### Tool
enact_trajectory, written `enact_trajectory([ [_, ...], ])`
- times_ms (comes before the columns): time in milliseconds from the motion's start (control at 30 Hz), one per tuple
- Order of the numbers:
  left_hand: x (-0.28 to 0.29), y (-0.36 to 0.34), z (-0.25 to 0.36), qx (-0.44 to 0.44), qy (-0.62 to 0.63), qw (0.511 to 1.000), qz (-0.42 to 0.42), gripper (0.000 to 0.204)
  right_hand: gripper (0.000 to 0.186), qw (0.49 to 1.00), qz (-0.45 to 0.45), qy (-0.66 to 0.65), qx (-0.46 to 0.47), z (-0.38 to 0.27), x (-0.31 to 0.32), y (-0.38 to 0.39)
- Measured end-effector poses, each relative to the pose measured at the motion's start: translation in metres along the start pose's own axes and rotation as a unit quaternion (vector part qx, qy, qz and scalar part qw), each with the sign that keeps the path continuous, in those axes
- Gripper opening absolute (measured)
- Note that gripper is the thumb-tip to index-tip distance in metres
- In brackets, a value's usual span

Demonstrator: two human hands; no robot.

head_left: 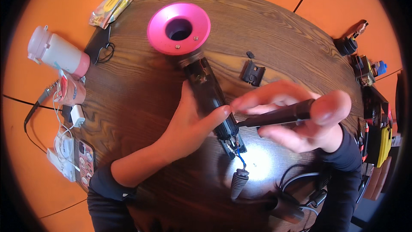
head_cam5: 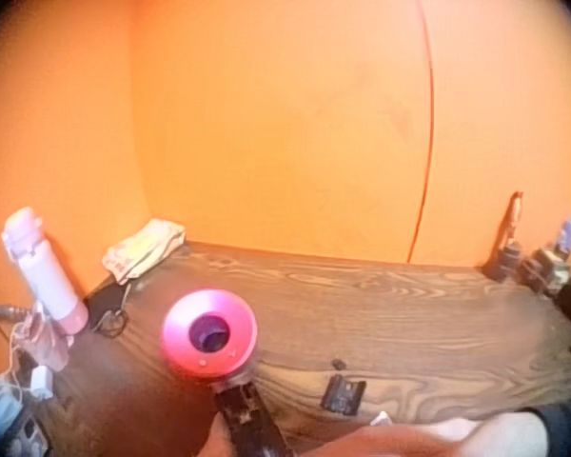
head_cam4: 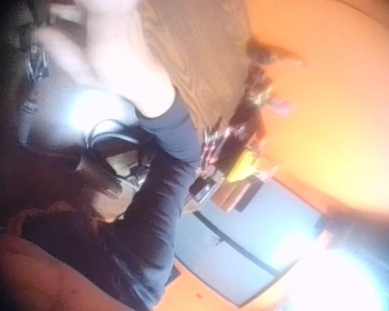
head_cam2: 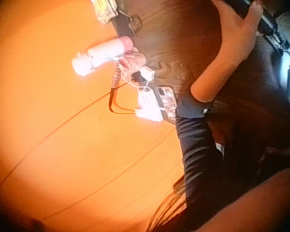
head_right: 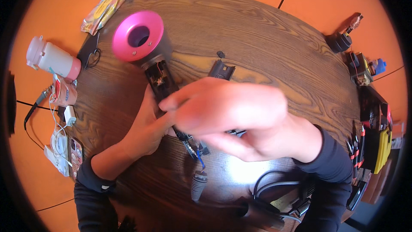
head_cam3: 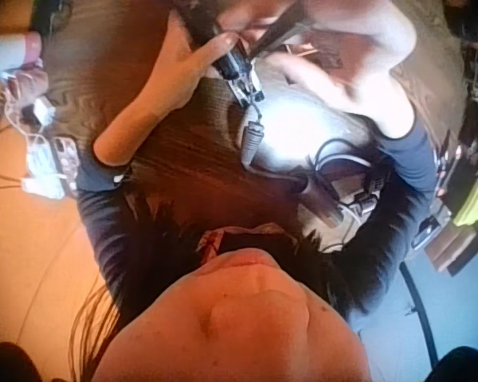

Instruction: The person disassembles a hair dryer, removes the battery cover and internal components, then reassembles the device by reconnecting wires and securing the casing. The person uses a screwdriver to remove and replace screws and handles the battery and internal parts during the process.

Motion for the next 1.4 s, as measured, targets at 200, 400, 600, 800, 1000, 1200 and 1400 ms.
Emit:
enact_trajectory([
  [200,-0.001,0.001,-0.003,0.021,0.037,0.999,0.006,0.055,0.029,0.988,-0.037,-0.016,-0.147,-0.015,0.004,0.015],
  [400,-0.003,-0.001,-0.002,0.03,0.082,0.996,0.001,0.056,0.03,0.992,0.016,0.054,-0.111,-0.025,-0.003,0.013],
  [600,0.0,-0.001,0.001,0.051,0.069,0.996,-0.006,0.055,0.035,0.996,0.051,0.056,-0.038,-0.018,-0.005,0.019],
  [800,0.002,0.001,-0.003,0.011,0.058,0.998,-0.009,0.06,0.039,0.998,-0.002,0.001,-0.067,-0.007,-0.002,0.012],
  [1000,0.002,0.001,-0.007,0.031,0.073,0.997,-0.003,0.062,0.029,0.986,-0.089,-0.092,-0.107,-0.005,0.005,0.011],
  [1200,0.001,0.002,-0.001,0.037,0.086,0.996,-0.012,0.051,0.026,0.997,-0.039,-0.009,-0.059,-0.014,-0.005,0.01],
  [1400,-0.001,0.001,0.002,0.05,0.109,0.993,-0.007,0.048,0.025,0.995,0.009,0.063,-0.076,-0.023,-0.012,0.015],
])
Point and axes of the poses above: each hand's wrist, its own y-axis away from the middle knuckle, its own x-axis out of the back of the hand, z = x × y, the point moved 1 cm from there along -y, towards the middle knuckle, and after that the axes turned 12 degrees about -x, right-handed, at the moved point
